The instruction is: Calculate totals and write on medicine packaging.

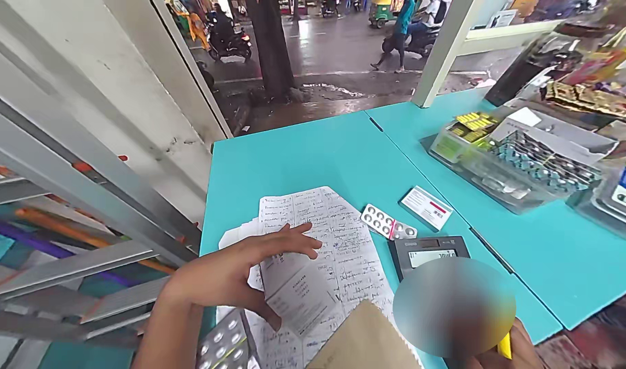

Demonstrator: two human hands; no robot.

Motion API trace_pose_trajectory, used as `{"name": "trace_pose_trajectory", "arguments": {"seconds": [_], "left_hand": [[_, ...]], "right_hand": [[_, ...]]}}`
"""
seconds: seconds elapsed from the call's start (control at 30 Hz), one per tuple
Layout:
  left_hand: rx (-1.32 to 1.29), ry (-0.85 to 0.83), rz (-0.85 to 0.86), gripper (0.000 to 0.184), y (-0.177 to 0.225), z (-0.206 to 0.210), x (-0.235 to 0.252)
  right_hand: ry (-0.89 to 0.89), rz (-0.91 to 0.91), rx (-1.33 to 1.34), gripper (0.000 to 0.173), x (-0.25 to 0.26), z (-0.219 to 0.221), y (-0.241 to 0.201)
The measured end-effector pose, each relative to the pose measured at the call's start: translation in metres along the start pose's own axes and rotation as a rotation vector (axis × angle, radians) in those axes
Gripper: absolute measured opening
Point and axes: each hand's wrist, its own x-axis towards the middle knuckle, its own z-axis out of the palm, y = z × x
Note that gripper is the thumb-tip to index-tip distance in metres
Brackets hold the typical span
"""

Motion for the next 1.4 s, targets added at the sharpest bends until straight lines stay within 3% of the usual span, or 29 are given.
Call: {"name": "trace_pose_trajectory", "arguments": {"seconds": [1.27,1.4], "left_hand": [[0.034,0.007,-0.002,0.073,-0.0030,0.0012,-0.0017],[0.044,0.024,0.001,0.073,-0.0045,0.0022,-0.0031]], "right_hand": [[-0.004,0.000,-0.048,0.015,0.0063,0.0028,-0.0042],[0.114,0.136,0.045,0.018,-0.0021,0.0006,-0.0085]]}}
